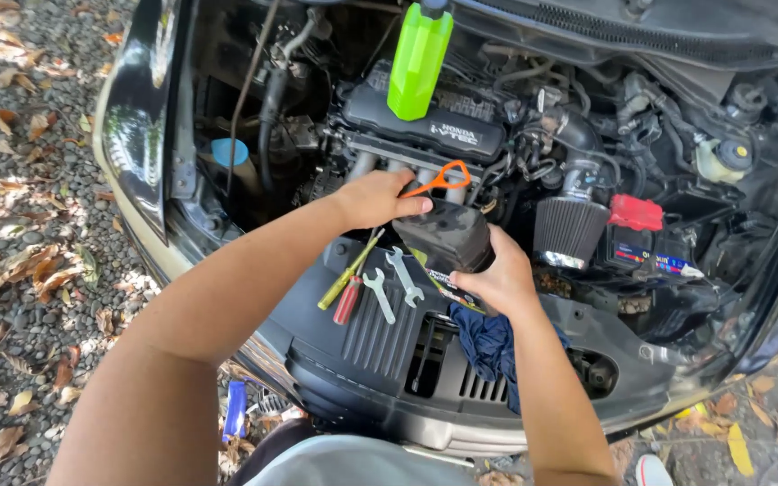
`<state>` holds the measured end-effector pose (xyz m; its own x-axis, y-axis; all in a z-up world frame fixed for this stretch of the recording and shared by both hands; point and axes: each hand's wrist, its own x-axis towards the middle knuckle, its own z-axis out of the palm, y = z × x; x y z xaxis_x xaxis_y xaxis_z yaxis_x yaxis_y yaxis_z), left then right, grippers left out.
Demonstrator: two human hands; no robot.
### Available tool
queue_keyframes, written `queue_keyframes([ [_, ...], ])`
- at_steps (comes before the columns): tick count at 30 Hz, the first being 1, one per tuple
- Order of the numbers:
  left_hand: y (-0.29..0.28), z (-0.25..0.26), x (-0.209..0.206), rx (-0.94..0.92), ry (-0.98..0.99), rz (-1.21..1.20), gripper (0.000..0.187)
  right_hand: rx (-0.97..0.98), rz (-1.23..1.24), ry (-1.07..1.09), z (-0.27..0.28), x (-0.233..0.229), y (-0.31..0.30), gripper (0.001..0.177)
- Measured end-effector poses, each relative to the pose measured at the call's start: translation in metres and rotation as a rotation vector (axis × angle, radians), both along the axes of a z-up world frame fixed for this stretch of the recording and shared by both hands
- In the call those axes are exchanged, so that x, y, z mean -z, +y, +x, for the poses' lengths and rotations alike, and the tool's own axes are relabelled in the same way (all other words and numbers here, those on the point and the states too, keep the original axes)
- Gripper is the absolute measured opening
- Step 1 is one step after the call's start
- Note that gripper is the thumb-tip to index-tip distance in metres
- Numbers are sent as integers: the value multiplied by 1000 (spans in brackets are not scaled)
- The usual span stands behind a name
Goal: The person uses a wrench to tighten a bolt on the car engine. They then use an orange dipstick to check the oil level, wiping it with a blue cloth before reinserting it into the engine.
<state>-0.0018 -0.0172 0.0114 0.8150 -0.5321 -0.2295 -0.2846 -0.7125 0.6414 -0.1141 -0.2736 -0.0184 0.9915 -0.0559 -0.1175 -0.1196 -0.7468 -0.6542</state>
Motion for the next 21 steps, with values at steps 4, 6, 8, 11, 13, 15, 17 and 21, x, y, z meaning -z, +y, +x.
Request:
queue_keyframes([
  [4,-20,7,-2,1,4,2,69,-2,54,58,12,-7,-18,95],
  [6,-27,13,-9,24,15,38,67,-26,99,99,19,-21,-21,93],
  [8,-37,33,-1,25,-5,72,70,-25,84,117,39,-15,-31,97],
  [11,-44,49,-6,13,-65,145,74,-7,55,123,76,8,-46,102],
  [13,-50,72,-2,-5,-117,181,76,7,38,98,107,21,-54,103],
  [15,-55,104,21,-47,-315,112,46,146,148,-92,139,29,-57,91],
  [17,-47,106,5,-67,-458,38,39,178,233,-254,186,53,-62,90],
  [21,-29,99,-31,-88,-830,16,40,127,709,-716,267,62,-46,64],
])
